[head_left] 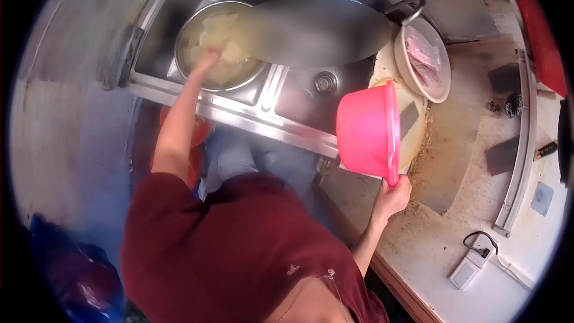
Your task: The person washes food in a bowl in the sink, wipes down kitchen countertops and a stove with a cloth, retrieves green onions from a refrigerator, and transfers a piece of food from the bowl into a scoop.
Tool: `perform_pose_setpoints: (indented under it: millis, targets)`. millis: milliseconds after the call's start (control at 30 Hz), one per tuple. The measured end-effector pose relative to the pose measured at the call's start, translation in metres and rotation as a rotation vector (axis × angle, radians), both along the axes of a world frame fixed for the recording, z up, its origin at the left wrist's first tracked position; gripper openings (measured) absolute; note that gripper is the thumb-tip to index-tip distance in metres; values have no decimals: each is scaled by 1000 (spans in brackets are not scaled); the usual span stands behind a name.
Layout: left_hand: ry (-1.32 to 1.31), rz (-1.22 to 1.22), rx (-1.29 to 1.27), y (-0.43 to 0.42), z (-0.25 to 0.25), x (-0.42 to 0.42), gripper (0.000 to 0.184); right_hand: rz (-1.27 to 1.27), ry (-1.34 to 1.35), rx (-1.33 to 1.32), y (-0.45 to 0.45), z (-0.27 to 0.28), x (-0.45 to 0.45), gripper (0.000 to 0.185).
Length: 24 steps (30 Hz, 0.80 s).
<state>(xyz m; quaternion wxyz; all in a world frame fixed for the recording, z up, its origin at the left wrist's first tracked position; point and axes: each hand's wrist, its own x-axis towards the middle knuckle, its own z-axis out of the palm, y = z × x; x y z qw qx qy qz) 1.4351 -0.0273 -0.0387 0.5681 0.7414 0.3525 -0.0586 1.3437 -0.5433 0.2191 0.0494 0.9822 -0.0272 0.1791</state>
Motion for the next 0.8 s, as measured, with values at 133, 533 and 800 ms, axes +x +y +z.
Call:
perform_pose_setpoints:
  millis: [133,533,800]
  targets:
    - [382,-119,79,73,-117,34,41,253,243,327,58,-47,17,34]
    - [336,-217,646,-27,-113,68,45,-372,670,1391,158,-77,-2,30]
    - [-198,-144,260,4,59,64,39,-64,620,1540,169,-51,-1,37]
